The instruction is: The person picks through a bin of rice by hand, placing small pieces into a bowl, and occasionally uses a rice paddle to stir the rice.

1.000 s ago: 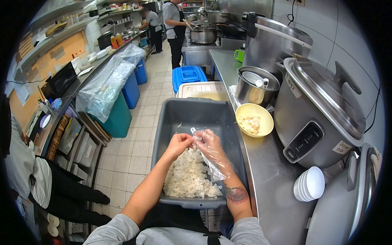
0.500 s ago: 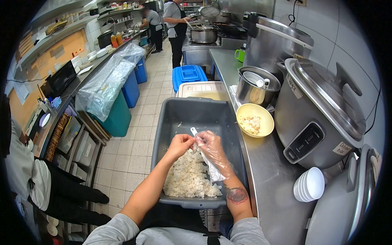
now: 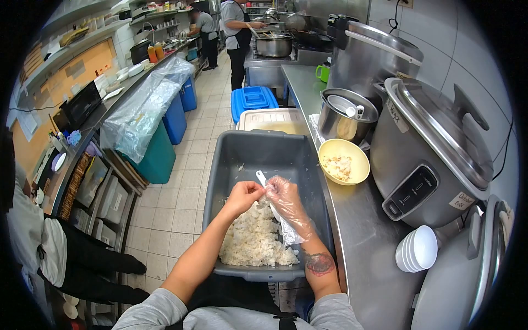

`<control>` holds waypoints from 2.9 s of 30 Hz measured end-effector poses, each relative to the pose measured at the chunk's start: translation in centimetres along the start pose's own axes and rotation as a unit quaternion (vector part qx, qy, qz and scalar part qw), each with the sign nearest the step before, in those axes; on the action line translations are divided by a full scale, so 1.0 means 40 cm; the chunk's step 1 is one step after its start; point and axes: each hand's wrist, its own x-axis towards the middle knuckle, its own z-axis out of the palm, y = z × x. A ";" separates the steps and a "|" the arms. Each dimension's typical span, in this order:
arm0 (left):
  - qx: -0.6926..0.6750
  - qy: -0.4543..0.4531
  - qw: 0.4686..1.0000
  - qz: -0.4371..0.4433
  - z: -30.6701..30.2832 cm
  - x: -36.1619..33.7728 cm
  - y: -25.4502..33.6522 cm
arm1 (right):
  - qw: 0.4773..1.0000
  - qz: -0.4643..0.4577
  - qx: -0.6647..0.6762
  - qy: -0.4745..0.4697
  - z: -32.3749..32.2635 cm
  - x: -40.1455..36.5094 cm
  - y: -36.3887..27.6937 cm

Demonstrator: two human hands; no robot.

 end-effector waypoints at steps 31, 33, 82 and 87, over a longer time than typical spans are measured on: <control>-0.138 0.014 0.990 0.003 0.001 0.020 -0.031 | 0.991 0.029 0.124 -0.036 0.007 0.012 0.022; -0.122 0.019 0.992 -0.002 0.001 0.017 -0.027 | 0.989 0.035 0.139 -0.036 0.007 0.009 0.017; 0.004 0.026 0.999 0.022 -0.003 0.012 -0.020 | 0.993 0.040 0.100 -0.044 0.012 0.017 0.062; -0.007 0.027 0.999 0.025 -0.002 0.011 -0.019 | 0.993 0.055 0.091 -0.045 0.009 0.014 0.047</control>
